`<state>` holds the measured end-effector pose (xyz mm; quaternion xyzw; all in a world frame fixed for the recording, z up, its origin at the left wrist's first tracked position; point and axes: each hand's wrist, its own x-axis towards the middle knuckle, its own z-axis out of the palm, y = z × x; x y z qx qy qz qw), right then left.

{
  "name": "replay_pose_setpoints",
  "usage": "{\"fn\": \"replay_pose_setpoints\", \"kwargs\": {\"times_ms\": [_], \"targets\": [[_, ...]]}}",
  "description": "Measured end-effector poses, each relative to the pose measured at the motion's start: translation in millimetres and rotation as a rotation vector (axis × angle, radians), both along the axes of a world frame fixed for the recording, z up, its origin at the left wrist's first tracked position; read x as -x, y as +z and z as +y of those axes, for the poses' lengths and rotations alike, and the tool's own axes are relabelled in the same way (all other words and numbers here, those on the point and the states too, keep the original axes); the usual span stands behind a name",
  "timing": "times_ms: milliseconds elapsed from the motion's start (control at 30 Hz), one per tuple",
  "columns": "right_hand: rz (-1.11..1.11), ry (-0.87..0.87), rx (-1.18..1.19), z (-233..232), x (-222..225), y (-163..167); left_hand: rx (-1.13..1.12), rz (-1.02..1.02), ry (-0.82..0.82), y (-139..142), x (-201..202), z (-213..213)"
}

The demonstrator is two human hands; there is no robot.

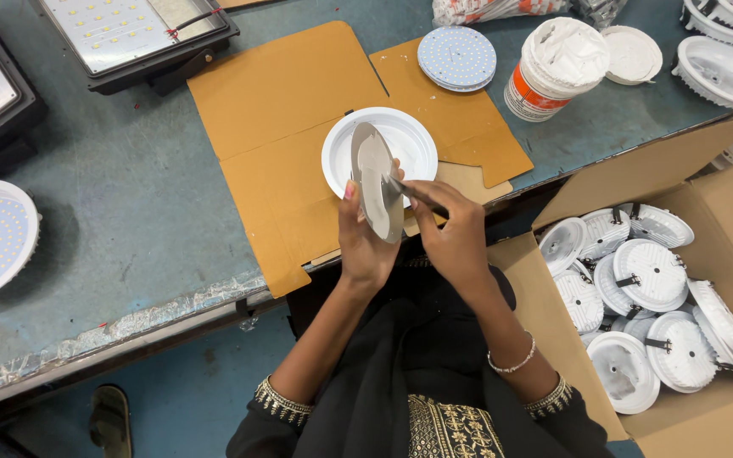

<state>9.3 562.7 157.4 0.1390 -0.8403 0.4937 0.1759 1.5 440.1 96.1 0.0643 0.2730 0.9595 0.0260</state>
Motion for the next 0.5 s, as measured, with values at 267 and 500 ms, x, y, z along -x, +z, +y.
{"fn": "replay_pose_setpoints", "kwargs": {"times_ms": [267, 500], "targets": [[-0.046, -0.010, -0.012, -4.4, -28.9, 16.3, 0.119, 0.100, 0.098, 8.3, 4.6, 10.7], [-0.117, -0.015, 0.036, 16.5, -28.4, 28.7, 0.189, 0.242, 0.191, 12.9, 8.3, 12.4]]}}
